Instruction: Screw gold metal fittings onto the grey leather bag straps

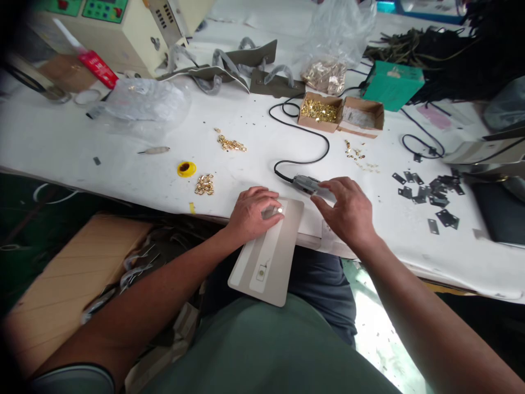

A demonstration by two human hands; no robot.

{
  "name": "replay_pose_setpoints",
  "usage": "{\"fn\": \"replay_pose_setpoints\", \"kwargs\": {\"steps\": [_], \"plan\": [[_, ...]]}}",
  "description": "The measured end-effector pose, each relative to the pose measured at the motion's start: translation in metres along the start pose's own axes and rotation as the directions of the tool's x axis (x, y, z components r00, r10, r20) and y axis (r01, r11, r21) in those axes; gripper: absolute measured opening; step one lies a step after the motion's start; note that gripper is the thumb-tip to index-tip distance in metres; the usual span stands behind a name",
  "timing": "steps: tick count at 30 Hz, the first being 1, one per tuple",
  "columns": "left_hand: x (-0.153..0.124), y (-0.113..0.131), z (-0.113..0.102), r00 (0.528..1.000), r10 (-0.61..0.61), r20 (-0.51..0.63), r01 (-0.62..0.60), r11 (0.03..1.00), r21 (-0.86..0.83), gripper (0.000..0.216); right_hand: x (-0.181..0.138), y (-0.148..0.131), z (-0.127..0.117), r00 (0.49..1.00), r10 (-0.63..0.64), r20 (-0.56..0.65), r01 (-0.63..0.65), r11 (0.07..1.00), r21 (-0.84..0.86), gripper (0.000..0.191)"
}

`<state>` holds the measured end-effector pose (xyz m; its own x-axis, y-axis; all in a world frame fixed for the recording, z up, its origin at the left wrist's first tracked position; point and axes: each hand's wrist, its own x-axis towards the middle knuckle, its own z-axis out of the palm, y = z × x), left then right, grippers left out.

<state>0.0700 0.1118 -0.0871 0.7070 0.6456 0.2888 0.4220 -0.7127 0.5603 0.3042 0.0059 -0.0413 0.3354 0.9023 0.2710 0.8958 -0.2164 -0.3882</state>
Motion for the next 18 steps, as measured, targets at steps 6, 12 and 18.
{"fn": "replay_pose_setpoints", "kwargs": {"steps": [6,12,18], "plan": [[0.000,0.000,0.001,1.000,-0.002,-0.019,0.002,1.000,-0.018,0.018,0.010,0.042,0.005,0.984,0.015,0.177,0.026,0.973,-0.228,0.045],[0.000,0.000,0.001,1.000,-0.007,-0.024,0.006,0.999,-0.032,0.018,0.011,0.004,-0.015,0.970,0.164,0.179,-0.237,0.805,0.545,0.046],[0.000,0.001,-0.001,1.000,-0.005,0.001,0.005,1.000,-0.018,0.019,0.026,-0.069,-0.003,0.978,0.194,0.078,-0.155,0.425,0.892,0.043]]}}
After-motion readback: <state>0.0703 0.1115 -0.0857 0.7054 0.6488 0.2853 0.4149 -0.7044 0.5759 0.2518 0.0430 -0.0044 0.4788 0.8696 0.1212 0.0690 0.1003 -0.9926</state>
